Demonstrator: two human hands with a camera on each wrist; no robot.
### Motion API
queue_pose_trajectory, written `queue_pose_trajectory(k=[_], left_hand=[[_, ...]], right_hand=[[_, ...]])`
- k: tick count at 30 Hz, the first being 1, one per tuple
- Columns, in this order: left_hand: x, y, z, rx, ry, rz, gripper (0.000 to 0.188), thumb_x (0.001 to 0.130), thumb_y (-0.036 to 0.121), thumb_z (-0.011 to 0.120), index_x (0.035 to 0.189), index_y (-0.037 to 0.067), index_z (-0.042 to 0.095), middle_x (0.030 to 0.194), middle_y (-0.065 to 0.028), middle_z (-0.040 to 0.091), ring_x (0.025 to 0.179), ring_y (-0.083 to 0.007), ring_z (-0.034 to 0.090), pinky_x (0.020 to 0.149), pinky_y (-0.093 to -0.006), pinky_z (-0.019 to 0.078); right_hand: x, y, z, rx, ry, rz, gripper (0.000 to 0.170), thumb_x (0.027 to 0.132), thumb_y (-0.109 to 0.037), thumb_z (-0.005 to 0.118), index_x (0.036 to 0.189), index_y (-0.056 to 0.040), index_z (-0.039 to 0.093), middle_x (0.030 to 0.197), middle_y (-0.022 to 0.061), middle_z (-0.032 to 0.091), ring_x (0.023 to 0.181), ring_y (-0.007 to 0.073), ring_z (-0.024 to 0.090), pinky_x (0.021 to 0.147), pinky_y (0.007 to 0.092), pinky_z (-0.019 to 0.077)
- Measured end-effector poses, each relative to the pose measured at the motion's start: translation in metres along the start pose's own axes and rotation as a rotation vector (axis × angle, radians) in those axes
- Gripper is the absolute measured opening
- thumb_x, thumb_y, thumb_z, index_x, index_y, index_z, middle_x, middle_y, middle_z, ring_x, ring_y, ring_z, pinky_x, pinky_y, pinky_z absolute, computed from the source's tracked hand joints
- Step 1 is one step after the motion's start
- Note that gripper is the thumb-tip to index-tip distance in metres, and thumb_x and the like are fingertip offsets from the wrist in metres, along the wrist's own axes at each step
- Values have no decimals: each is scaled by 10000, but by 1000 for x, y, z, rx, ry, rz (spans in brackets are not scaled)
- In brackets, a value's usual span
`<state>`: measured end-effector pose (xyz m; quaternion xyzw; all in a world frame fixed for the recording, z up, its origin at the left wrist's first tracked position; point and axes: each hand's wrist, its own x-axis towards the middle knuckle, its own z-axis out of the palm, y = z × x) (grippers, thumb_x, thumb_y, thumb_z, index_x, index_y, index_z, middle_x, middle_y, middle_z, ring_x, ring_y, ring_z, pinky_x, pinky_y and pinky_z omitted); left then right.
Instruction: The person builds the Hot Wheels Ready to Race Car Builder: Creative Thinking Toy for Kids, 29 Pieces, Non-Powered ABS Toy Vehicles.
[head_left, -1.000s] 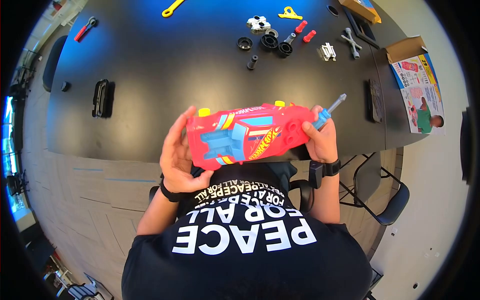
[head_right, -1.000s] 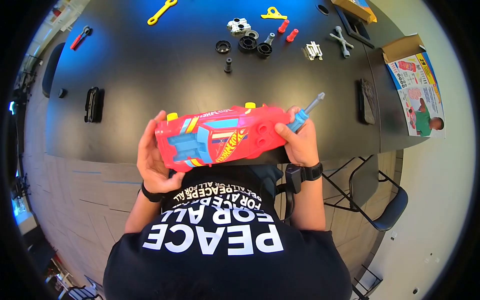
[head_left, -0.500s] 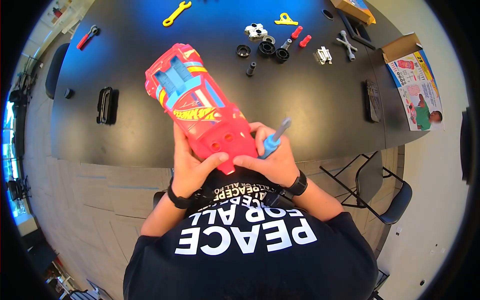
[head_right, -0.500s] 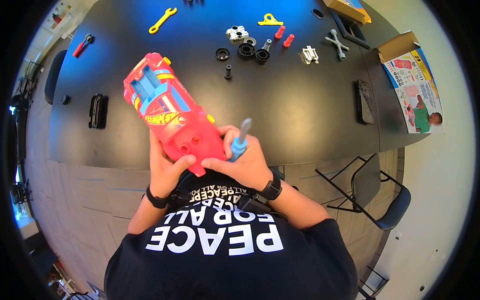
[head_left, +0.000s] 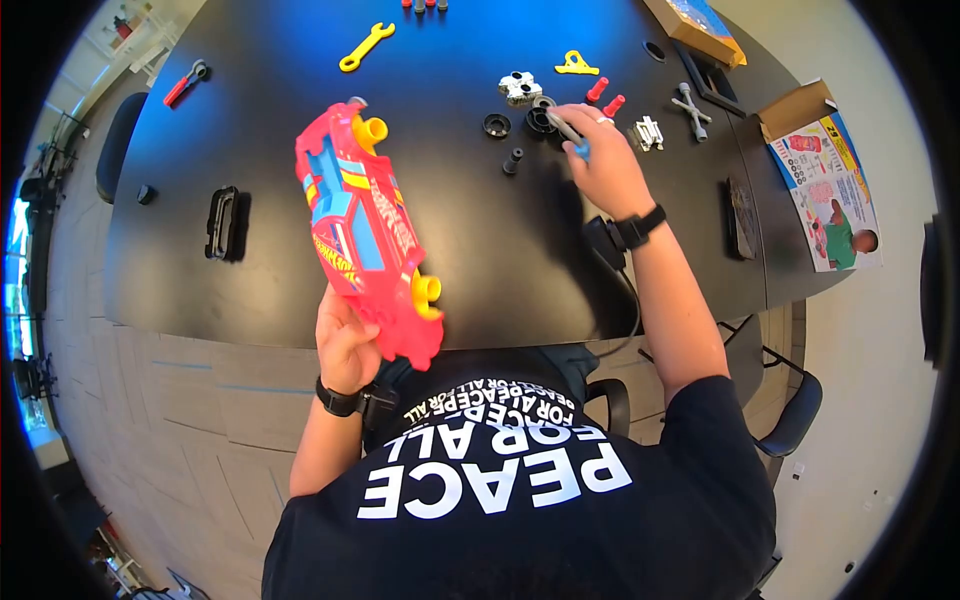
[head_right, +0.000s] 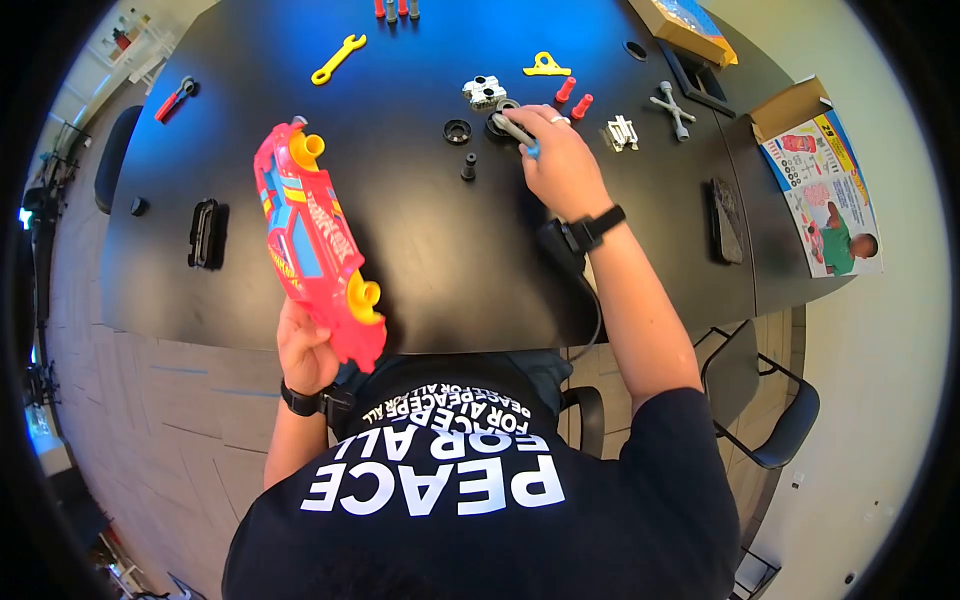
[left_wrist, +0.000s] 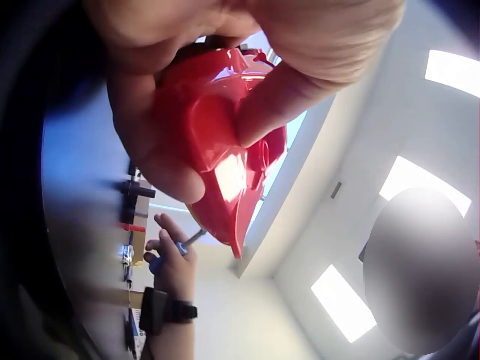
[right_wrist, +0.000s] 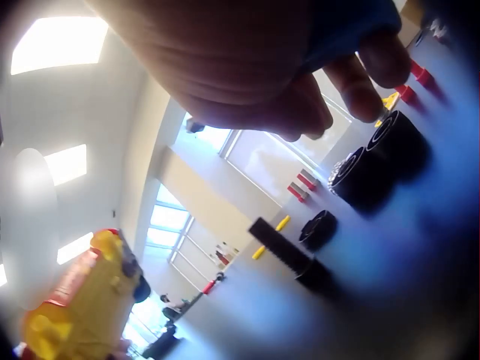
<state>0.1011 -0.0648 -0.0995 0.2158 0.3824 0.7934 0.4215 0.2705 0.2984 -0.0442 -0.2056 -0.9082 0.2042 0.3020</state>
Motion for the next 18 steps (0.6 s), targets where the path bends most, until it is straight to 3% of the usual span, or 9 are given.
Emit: queue_pose_trajectory(k=[3,5,6,9,10,14,16,17,18], left_hand=[[-2,-10,-17,-225,-1,-27,738,831,50,572,1551,-49,444,1471,-241,614,1271,-377,679,1095,-498,558],[-2,-17,-34,-208,-14,-59,738,778,109,510,1495,-67,482,1370,-254,635,1060,-378,701,918,-465,595],[-1,-19,-28,-123,101,-39,734,771,174,525,1460,-76,501,1296,-252,638,861,-357,656,762,-430,573],[-6,-14,-22,-225,85,-60,752,772,221,543,1462,-75,501,1271,-259,634,796,-334,639,661,-398,555],[-7,-21,-38,-351,-59,-37,791,720,137,505,1482,-74,522,1407,-228,684,1231,-340,693,1115,-423,538],[-8,-22,-36,-373,-39,-53,810,707,132,503,1491,-72,514,1438,-227,668,1256,-330,686,1117,-428,535],[-10,-22,-26,-240,159,-40,799,879,330,507,1554,-87,414,1224,-236,602,679,-251,575,525,-313,439],[-11,-23,-21,-244,173,-40,799,879,330,507,1554,-87,414,1224,-236,602,679,-251,575,525,-313,439],[-11,-23,-17,-275,277,-60,829,943,466,500,1561,-79,410,1214,-223,597,680,-230,568,521,-305,425]], right_hand=[[19,6,13,-52,-93,34,513,873,34,786,1367,-70,689,1392,159,681,1254,405,655,1074,470,537],[28,4,19,-99,-200,130,589,840,36,829,1400,-83,691,1398,157,681,1257,403,657,1071,466,543],[31,1,19,-124,-253,157,625,816,24,864,1407,-99,702,1369,166,683,1249,404,660,1067,466,547],[34,-1,22,-167,-271,168,598,826,10,859,1395,-109,717,1315,177,677,1210,405,667,1063,466,548],[34,-1,21,-167,-272,167,598,826,10,859,1395,-109,717,1315,177,677,1210,405,667,1063,466,548],[25,-1,8,-4,-114,95,576,834,-49,850,1392,-122,728,1260,165,659,1128,352,673,1036,436,549],[21,-15,-5,209,17,29,529,834,-90,843,1352,-111,735,1245,123,654,1130,265,675,1031,405,532],[10,-35,-12,458,-4,294,532,859,-96,848,1366,-87,689,1269,96,655,1170,222,677,914,355,575],[2,-61,-21,615,-8,357,547,873,-98,848,1384,-64,656,1288,95,651,1183,207,674,834,319,579]])
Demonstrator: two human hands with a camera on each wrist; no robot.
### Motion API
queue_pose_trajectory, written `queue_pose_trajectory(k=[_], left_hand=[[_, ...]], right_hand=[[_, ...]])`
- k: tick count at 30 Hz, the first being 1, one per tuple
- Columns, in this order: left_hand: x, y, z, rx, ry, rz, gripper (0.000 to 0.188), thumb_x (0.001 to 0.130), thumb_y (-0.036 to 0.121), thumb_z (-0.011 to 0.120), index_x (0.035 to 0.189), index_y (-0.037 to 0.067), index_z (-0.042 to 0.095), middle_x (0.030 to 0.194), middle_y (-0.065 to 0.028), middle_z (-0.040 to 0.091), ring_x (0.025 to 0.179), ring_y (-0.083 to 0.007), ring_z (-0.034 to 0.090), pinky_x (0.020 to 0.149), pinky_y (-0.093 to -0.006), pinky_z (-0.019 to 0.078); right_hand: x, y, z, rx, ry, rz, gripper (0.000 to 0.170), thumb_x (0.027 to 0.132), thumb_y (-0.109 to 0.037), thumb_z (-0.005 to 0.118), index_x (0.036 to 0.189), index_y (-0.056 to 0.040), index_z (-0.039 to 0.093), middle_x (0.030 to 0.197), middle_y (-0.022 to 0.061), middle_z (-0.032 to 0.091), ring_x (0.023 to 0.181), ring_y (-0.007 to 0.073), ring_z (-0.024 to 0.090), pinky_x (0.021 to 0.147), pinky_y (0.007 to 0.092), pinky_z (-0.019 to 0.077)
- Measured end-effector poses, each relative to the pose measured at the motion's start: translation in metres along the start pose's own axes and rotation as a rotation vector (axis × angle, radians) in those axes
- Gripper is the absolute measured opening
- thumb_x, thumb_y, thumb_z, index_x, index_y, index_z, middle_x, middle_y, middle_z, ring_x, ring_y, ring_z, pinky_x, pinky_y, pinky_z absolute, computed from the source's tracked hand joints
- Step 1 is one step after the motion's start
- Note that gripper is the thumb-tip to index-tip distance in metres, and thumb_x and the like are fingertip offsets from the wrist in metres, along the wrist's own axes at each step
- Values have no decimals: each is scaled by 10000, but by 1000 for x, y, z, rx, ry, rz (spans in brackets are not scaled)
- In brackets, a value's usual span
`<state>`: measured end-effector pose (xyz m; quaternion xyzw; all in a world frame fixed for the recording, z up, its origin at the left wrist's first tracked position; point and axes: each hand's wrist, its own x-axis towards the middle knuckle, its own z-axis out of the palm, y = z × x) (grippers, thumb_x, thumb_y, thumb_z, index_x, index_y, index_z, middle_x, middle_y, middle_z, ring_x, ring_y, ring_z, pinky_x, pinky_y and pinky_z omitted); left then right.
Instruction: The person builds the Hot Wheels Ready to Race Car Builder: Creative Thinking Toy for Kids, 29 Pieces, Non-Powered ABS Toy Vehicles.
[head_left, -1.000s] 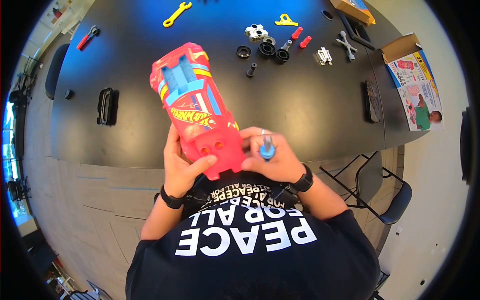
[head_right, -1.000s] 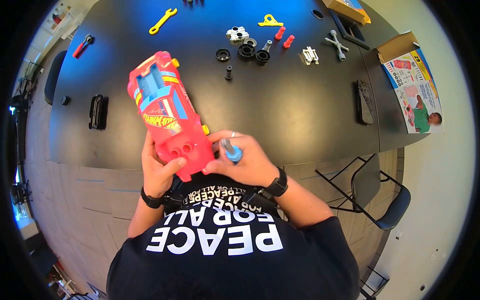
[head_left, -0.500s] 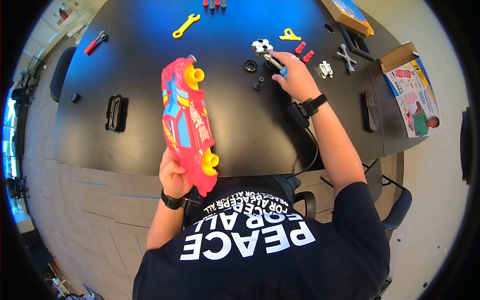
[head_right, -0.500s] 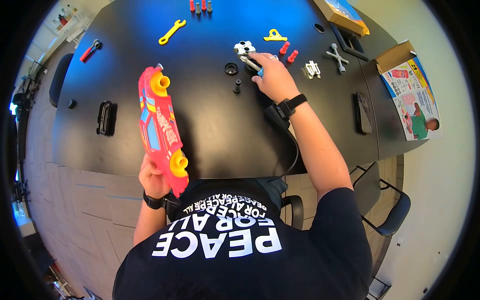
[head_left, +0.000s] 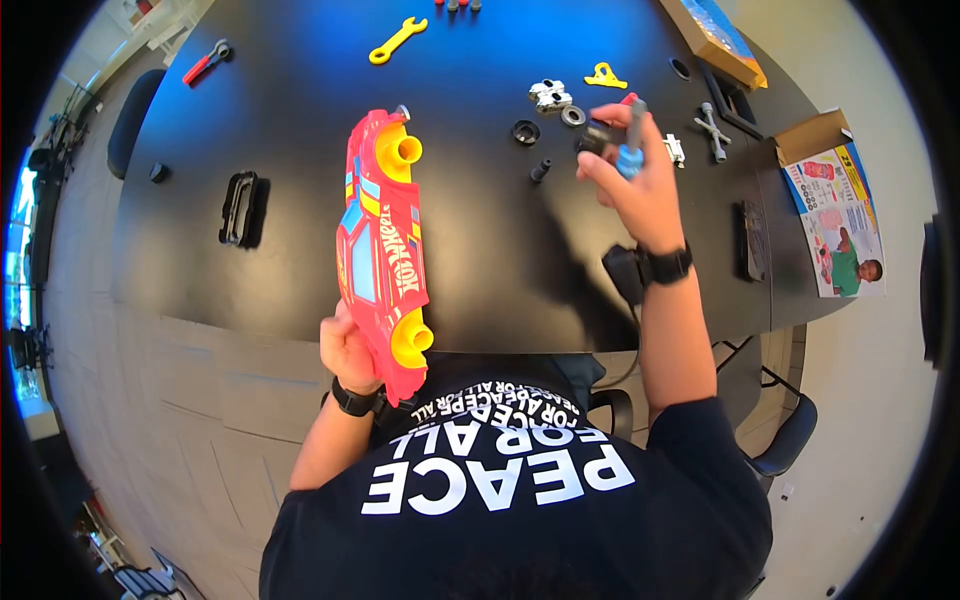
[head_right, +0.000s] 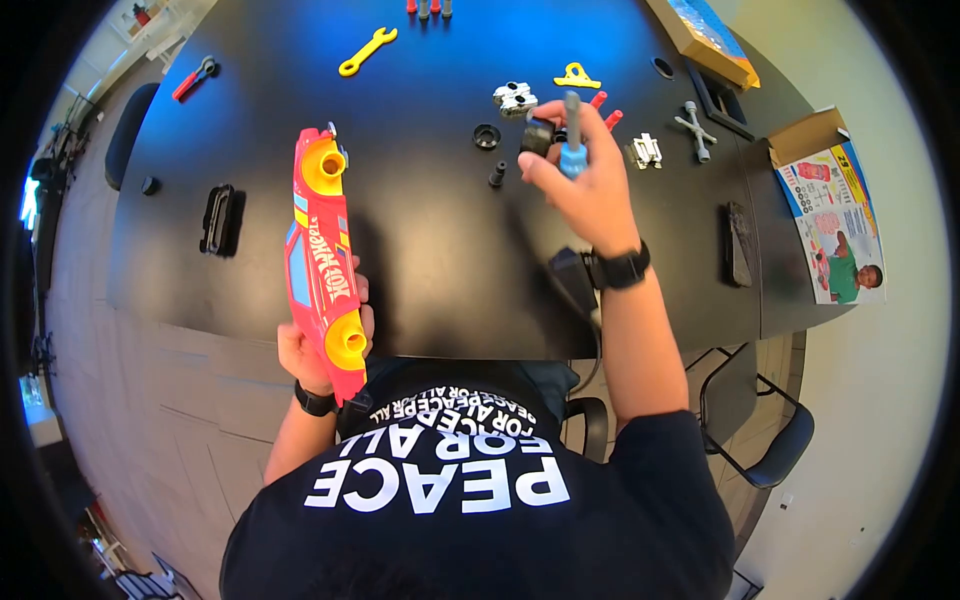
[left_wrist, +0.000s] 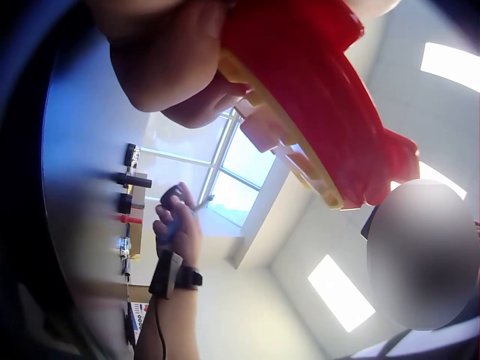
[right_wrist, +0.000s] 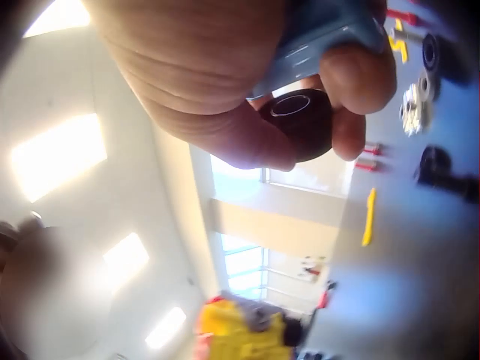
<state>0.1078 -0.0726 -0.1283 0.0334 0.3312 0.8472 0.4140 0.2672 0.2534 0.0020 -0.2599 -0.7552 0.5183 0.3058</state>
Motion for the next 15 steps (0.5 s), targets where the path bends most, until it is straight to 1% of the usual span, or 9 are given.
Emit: queue_pose_trajectory(k=[1,2,3,4,5,6,9,10,15], left_hand=[[0,0,4,-29,106,-10,880,1008,601,492,1569,-71,406,1204,-209,593,682,-210,561,516,-296,411],[2,4,11,69,-78,24,1134,968,889,450,1589,-57,392,1209,-170,586,715,-180,560,515,-281,399],[3,5,8,76,-65,24,1134,968,889,450,1589,-57,392,1209,-170,586,715,-180,560,515,-281,399],[4,4,4,180,-144,14,1180,938,921,469,1600,-52,385,1210,-153,583,720,-173,547,521,-273,388],[5,5,2,283,-226,5,1227,908,953,489,1610,-47,377,1210,-137,580,726,-166,534,528,-265,376],[5,6,3,287,-222,6,1227,908,953,489,1610,-47,377,1210,-137,580,726,-166,534,528,-265,376],[4,8,9,228,-224,-13,1012,1030,817,467,1627,2,394,1475,-159,586,1218,-249,681,984,-365,601],[5,3,7,178,-250,-4,936,1068,774,430,1626,22,408,1576,-167,544,1427,-280,592,1175,-445,528],[9,-3,10,202,-265,-36,916,1080,773,396,1626,37,421,1539,-158,569,1384,-268,615,1132,-426,544]], right_hand=[[-16,-13,8,158,-10,67,564,887,-99,847,1401,-41,623,1307,94,648,1196,193,671,755,283,583],[-29,-15,15,291,-92,-1,584,896,-98,844,1422,-27,599,1329,110,638,1183,187,674,690,253,564],[-42,-16,24,425,-169,-71,605,906,-96,841,1443,-14,575,1350,126,627,1170,181,676,625,222,546],[-56,-23,45,561,-223,-161,580,904,-106,853,1420,16,617,1371,157,615,1199,206,656,793,289,577],[-61,-21,50,452,-351,-295,537,902,-114,867,1387,17,677,1385,180,610,1243,247,625,1000,374,533],[-75,-28,66,565,-383,-263,475,912,-111,865,1344,24,718,1378,187,617,1283,272,597,1125,428,448],[-90,-26,106,665,-418,-321,540,874,-55,905,1376,-26,710,1372,175,648,1237,254,647,1058,385,504],[-89,-23,111,565,-437,-370,572,862,-62,913,1393,-37,703,1372,173,649,1215,251,660,1020,369,518],[-91,-31,110,239,-402,-385,621,833,-100,934,1413,-77,713,1393,146,641,1030,197,677,879,332,543]])
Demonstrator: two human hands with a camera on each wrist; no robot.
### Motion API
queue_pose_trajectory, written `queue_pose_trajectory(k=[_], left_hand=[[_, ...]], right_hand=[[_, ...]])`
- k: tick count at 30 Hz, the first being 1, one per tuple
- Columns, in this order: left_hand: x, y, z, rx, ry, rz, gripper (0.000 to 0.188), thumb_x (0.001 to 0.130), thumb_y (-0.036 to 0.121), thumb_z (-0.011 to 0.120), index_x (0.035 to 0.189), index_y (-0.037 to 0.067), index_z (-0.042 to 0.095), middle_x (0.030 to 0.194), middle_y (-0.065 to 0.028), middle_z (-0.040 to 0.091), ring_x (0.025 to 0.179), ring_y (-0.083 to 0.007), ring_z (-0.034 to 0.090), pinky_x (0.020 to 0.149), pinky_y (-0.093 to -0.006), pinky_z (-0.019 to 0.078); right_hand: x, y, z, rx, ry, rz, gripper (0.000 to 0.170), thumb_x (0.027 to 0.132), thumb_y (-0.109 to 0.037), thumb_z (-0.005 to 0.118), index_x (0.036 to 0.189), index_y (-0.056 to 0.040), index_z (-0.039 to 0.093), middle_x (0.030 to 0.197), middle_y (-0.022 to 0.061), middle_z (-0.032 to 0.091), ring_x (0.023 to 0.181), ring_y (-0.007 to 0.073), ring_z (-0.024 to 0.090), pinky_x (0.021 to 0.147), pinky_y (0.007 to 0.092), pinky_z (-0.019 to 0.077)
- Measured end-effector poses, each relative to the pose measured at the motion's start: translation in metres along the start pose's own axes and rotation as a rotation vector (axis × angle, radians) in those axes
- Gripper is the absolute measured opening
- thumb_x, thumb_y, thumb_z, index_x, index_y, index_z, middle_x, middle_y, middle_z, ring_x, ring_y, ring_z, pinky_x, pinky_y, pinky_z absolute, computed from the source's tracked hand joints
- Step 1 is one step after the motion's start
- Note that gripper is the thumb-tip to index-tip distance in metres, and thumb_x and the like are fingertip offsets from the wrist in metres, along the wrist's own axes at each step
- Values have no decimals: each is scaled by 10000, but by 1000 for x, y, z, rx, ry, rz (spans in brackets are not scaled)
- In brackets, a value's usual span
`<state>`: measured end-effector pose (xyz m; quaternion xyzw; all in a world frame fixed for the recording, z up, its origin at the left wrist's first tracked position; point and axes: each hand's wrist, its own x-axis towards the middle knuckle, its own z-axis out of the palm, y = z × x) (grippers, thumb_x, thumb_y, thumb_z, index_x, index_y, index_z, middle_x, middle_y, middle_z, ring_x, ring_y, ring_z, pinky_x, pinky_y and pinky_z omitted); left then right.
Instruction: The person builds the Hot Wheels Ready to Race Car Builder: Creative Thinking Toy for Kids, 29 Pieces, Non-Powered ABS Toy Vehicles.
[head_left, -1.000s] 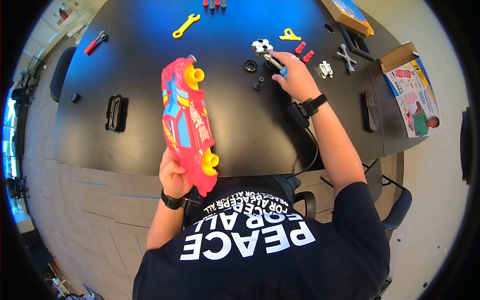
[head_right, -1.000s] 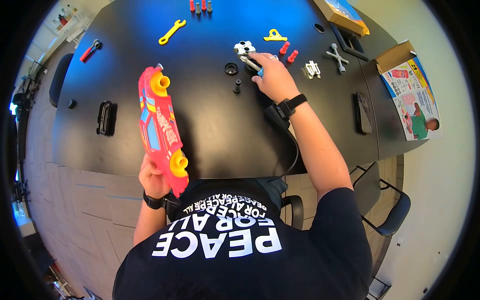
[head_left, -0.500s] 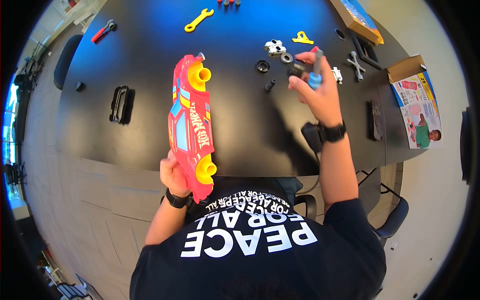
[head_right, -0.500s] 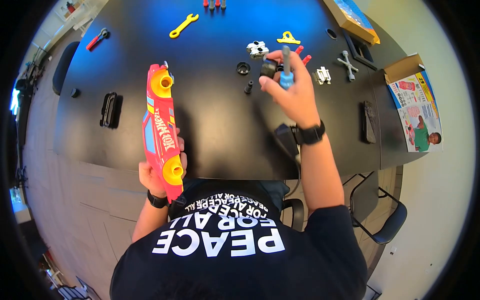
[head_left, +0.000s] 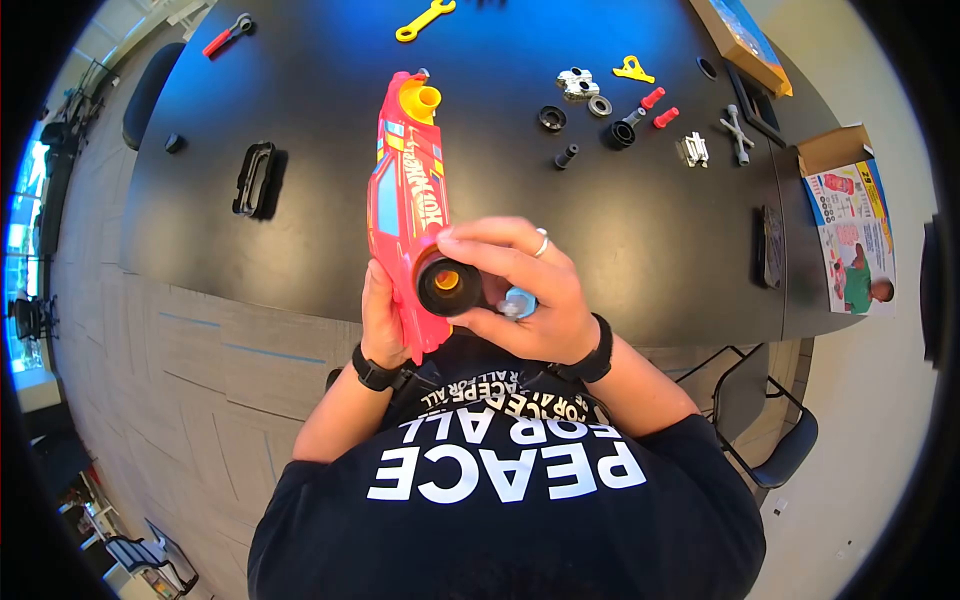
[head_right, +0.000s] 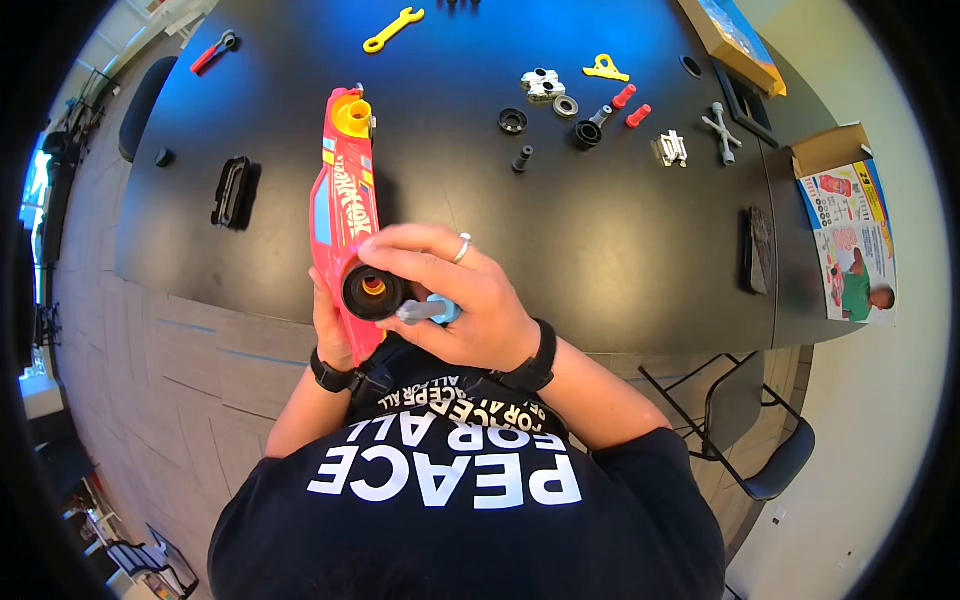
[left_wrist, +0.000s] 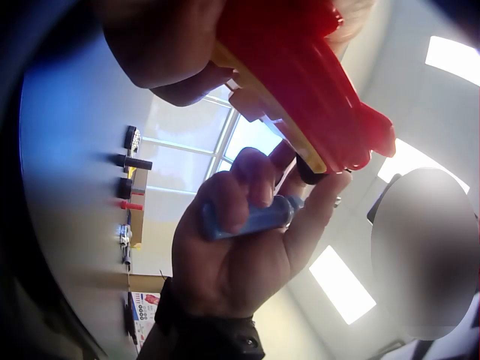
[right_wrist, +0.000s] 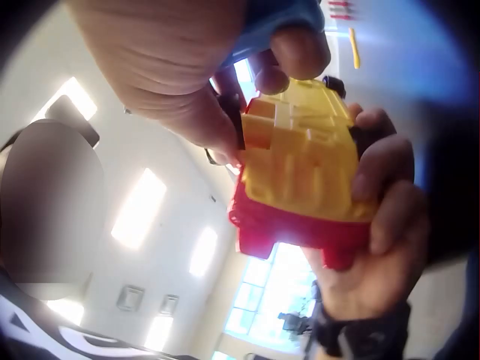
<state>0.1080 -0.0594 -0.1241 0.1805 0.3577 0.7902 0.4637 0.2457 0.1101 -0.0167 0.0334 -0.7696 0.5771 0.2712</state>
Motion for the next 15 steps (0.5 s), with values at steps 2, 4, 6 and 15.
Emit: queue_pose_trajectory(k=[2,4,6,15], left_hand=[[3,4,11,18,45,55,902,1088,766,383,1618,37,433,1502,-152,596,1355,-267,630,1116,-426,549],[5,-1,12,-8,115,52,930,1068,793,401,1591,27,457,1461,-145,608,1257,-224,666,994,-367,588],[5,1,6,-75,50,-8,965,1036,832,427,1542,13,492,1403,-145,601,1127,-168,668,869,-282,567],[8,8,11,-95,-33,-72,1116,927,900,556,1522,-35,428,1191,-161,565,679,-138,558,479,-245,401]], right_hand=[[-1,0,-5,-211,78,10,609,824,-126,941,1397,-86,738,1418,121,629,865,138,615,783,308,525],[-1,2,-8,-228,95,11,578,820,-151,949,1366,-94,765,1441,103,618,780,114,553,751,295,507],[-2,-5,-15,-98,43,140,567,823,-187,954,1350,-85,772,1397,100,648,790,118,567,755,303,510],[20,40,-122,-763,320,178,315,905,-26,774,1220,-29,758,1205,161,755,1099,370,726,971,410,559]])
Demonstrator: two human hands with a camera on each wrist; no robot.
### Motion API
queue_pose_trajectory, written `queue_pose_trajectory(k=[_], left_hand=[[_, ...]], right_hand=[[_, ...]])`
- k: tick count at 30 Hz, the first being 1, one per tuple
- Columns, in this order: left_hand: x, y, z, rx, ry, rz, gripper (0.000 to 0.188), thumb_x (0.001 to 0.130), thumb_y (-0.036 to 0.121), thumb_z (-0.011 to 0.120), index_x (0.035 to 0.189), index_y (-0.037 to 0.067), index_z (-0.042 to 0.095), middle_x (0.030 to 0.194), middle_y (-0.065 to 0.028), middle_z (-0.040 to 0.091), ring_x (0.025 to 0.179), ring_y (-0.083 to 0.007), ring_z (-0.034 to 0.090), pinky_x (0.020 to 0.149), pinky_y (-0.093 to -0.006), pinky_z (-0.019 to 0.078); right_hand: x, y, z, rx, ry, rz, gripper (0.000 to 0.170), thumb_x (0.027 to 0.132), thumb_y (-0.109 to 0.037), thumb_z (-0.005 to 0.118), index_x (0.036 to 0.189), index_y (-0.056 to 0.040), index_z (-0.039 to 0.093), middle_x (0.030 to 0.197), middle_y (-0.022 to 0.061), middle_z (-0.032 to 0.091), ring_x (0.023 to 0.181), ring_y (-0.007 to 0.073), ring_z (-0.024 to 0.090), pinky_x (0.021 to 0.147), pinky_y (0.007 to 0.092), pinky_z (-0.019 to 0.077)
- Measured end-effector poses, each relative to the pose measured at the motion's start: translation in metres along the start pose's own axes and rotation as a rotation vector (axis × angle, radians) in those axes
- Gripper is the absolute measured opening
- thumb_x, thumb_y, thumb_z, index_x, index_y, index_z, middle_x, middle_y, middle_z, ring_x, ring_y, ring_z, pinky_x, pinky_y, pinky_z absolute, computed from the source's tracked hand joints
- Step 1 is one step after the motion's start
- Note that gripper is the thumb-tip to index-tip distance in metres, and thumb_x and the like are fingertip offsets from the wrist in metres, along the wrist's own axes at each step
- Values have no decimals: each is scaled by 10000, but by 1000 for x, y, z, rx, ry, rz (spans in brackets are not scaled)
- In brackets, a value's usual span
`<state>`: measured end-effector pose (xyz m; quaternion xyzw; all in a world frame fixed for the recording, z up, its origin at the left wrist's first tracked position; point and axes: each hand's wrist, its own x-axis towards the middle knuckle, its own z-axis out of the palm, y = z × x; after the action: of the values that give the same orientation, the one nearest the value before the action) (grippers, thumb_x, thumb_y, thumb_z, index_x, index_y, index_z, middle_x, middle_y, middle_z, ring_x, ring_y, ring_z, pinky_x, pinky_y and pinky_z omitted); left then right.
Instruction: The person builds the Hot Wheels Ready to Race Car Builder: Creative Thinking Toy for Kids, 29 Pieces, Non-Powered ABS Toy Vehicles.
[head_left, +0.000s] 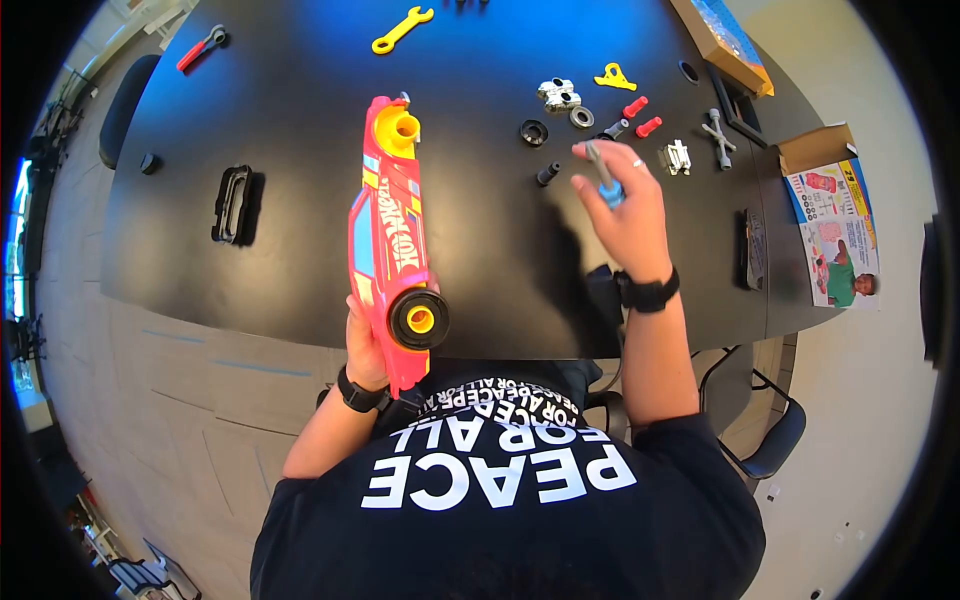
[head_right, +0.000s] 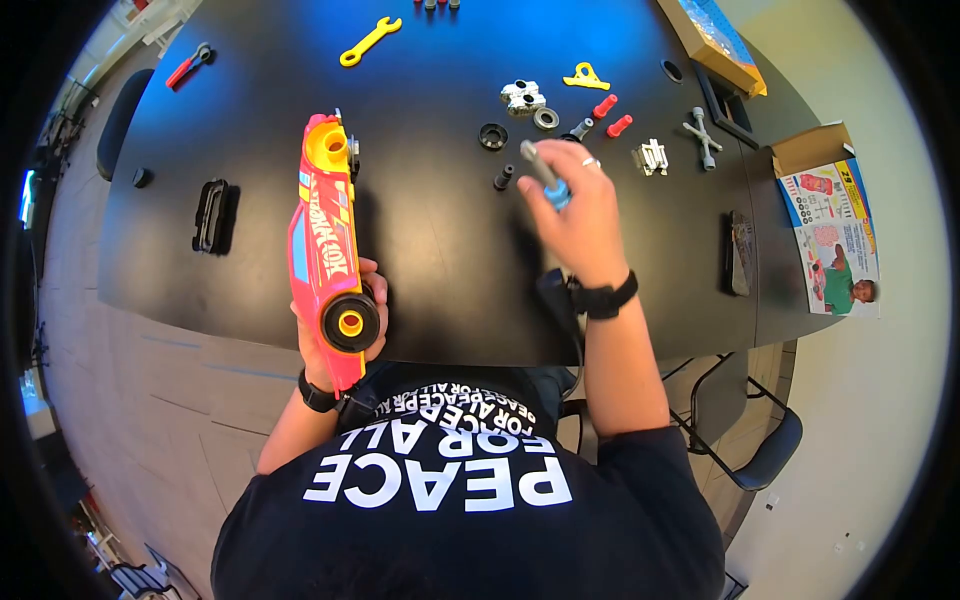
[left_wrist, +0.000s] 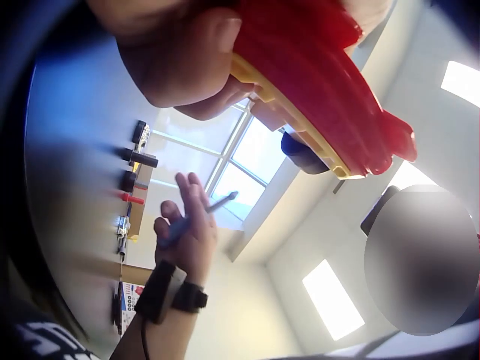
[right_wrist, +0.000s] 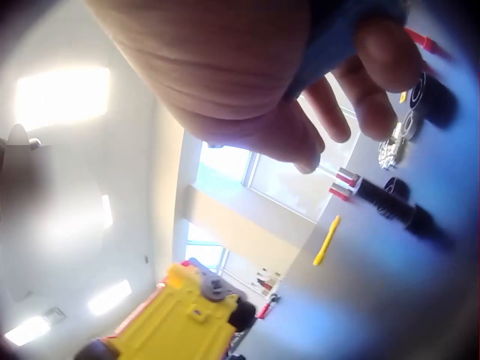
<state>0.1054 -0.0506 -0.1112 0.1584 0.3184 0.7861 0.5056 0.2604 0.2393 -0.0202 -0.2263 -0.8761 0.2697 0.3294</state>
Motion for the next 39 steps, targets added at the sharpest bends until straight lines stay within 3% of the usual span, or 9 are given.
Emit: queue_pose_trajectory(k=[5,8,11,15,16,25,30,32,39], left_hand=[[2,-9,-7,79,80,24,1112,952,893,518,1507,-67,433,1158,-160,608,773,-119,606,623,-219,488],[3,-8,-13,145,12,13,1101,977,880,482,1516,-79,438,1148,-158,626,841,-121,631,646,-222,501],[4,-11,-10,141,79,33,1087,990,869,471,1519,-80,437,1133,-158,631,845,-122,630,655,-224,505],[4,-8,-12,131,77,-10,1080,1013,862,419,1530,-86,420,1123,-148,634,704,-100,611,542,-210,454],[4,-8,-13,117,63,-13,1069,1023,853,403,1528,-89,420,1136,-145,632,653,-88,594,499,-206,423],[7,-13,-13,62,44,-18,1050,1028,836,432,1530,-86,423,1158,-159,629,680,-93,589,528,-213,423],[8,-8,-9,64,47,-25,1062,1014,848,451,1535,-76,419,1163,-161,632,742,-105,606,543,-210,430],[7,-7,-8,53,64,-27,1065,1011,851,454,1535,-74,420,1163,-160,631,750,-107,609,544,-210,432],[6,-9,-13,69,64,-34,1074,1003,855,467,1534,-76,406,1155,-154,627,728,-98,617,528,-211,455]], right_hand=[[49,49,6,-30,-161,-69,416,901,29,767,1308,-56,755,1345,129,748,1202,304,708,1065,391,527],[68,58,22,63,-358,-71,498,791,-2,879,1270,-49,750,1276,153,754,1207,386,691,1072,428,527],[74,69,34,-18,-413,-108,537,768,-10,904,1280,-51,747,1263,155,755,1187,388,692,1058,431,529],[78,68,37,-96,-408,-16,298,833,-65,859,1123,-49,791,1031,147,776,1008,384,713,936,457,556],[73,75,42,-103,-285,-116,184,865,-76,825,1047,-60,802,923,145,757,939,382,710,893,473,557],[59,73,32,-167,-300,4,352,739,-212,1000,868,-44,719,965,120,671,942,361,670,830,454,549],[69,60,29,-83,-299,84,412,735,-174,997,1046,-57,753,1133,116,715,1051,348,688,908,435,564],[75,62,32,1,-435,-187,576,748,-94,962,1289,-107,761,1279,90,687,1168,300,661,1004,420,542],[87,74,46,104,-683,-208,486,772,-122,962,1232,-114,803,1384,71,654,1228,300,652,1048,411,538]])
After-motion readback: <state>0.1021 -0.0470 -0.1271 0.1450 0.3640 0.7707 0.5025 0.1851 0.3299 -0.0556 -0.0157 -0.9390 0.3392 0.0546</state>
